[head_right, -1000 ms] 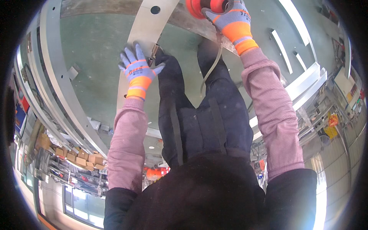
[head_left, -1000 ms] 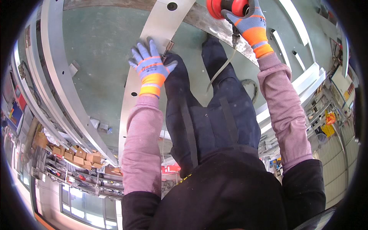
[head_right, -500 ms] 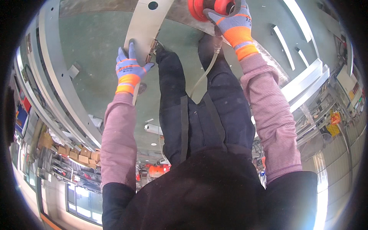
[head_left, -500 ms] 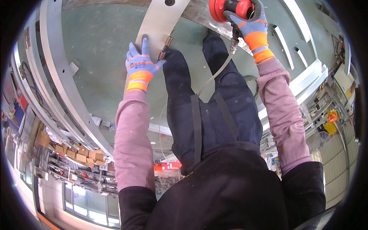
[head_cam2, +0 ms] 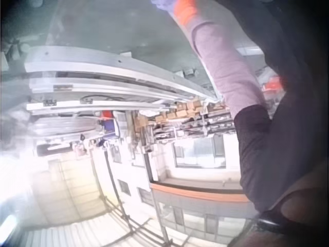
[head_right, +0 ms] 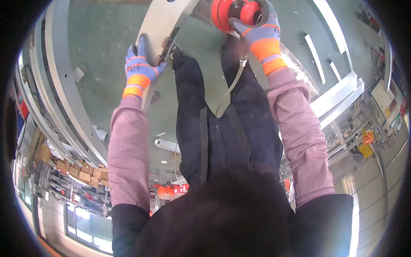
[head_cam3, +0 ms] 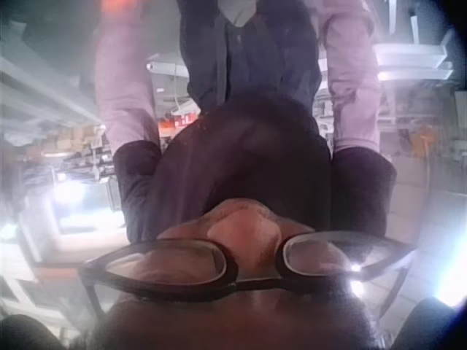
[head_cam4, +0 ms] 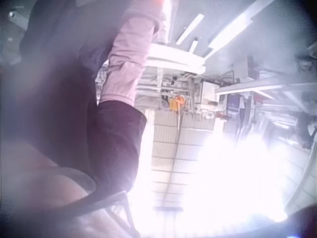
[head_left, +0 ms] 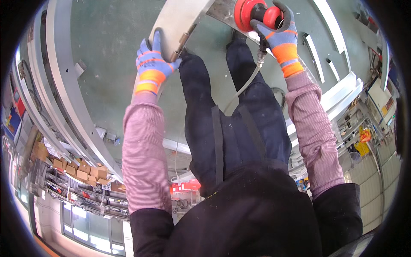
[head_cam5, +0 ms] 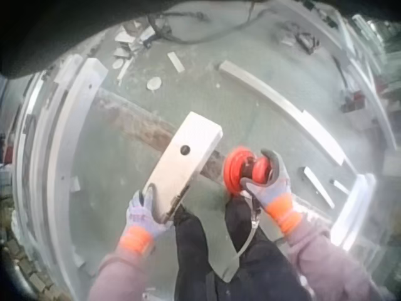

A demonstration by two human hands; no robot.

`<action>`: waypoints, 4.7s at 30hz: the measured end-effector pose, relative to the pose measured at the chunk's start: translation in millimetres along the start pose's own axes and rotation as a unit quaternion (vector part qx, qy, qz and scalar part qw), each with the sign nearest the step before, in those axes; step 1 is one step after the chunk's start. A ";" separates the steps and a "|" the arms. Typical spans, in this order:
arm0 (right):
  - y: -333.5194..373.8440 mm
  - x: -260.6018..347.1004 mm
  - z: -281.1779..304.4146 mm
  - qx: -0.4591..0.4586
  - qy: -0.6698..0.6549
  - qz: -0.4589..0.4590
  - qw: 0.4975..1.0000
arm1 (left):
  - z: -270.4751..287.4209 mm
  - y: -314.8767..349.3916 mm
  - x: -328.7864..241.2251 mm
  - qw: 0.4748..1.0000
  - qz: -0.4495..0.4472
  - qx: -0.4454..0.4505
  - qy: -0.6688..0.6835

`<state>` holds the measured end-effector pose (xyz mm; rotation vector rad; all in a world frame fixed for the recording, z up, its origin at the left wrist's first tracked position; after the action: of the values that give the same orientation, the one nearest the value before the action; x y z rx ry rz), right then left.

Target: The person uses a handheld orbital sander to smooth the surface of a long, curved metal piece. They reposition the piece multiple times to access different sections, including flipping it over to sand the underside.

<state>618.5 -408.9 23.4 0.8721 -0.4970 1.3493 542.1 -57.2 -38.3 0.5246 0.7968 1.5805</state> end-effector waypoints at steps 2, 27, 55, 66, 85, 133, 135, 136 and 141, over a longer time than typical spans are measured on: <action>-7.9 0.1 -4.8 0.001 -0.086 -0.005 0.996 | 11.1 -8.2 15.5 0.996 -0.050 0.020 0.075; -150.4 168.1 -80.8 0.164 0.333 0.081 0.925 | -3.3 29.0 127.0 0.943 0.006 -0.208 0.258; -146.8 146.2 -102.0 0.181 0.411 -0.040 0.892 | -58.9 69.6 168.4 0.925 0.124 -0.317 0.170; -148.8 153.7 -104.7 0.183 0.382 -0.065 0.903 | -54.6 70.2 164.8 0.931 0.122 -0.285 0.194; -190.3 189.0 -115.7 0.194 0.377 -0.032 0.905 | -61.8 71.0 168.6 0.931 0.133 -0.290 0.177; -87.7 190.5 -114.8 0.244 0.361 -0.037 0.899 | -76.3 60.0 166.7 0.933 0.128 -0.301 0.152; -73.2 188.7 -128.7 0.266 0.360 -0.029 0.894 | -83.9 61.8 172.6 0.929 0.129 -0.314 0.150; -66.4 188.7 -136.1 0.270 0.374 -0.018 0.887 | -84.5 63.4 173.7 0.927 0.132 -0.315 0.152; -29.8 169.7 -138.9 0.237 0.347 0.104 0.902 | -70.5 69.8 170.1 0.900 0.087 -0.370 0.214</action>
<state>655.8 -193.9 60.2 0.6614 0.3211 1.9024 415.6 93.2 -51.1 -0.3271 0.4040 2.0434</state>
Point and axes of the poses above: each hand's wrist, its own y-axis away from the middle knuckle, its own z-axis out of the back of the hand, x = y × z, the point moved 6 cm from there along -y, towards the middle knuckle, and after that the axes turned 11 degrees about x, right-handed, at the moved point
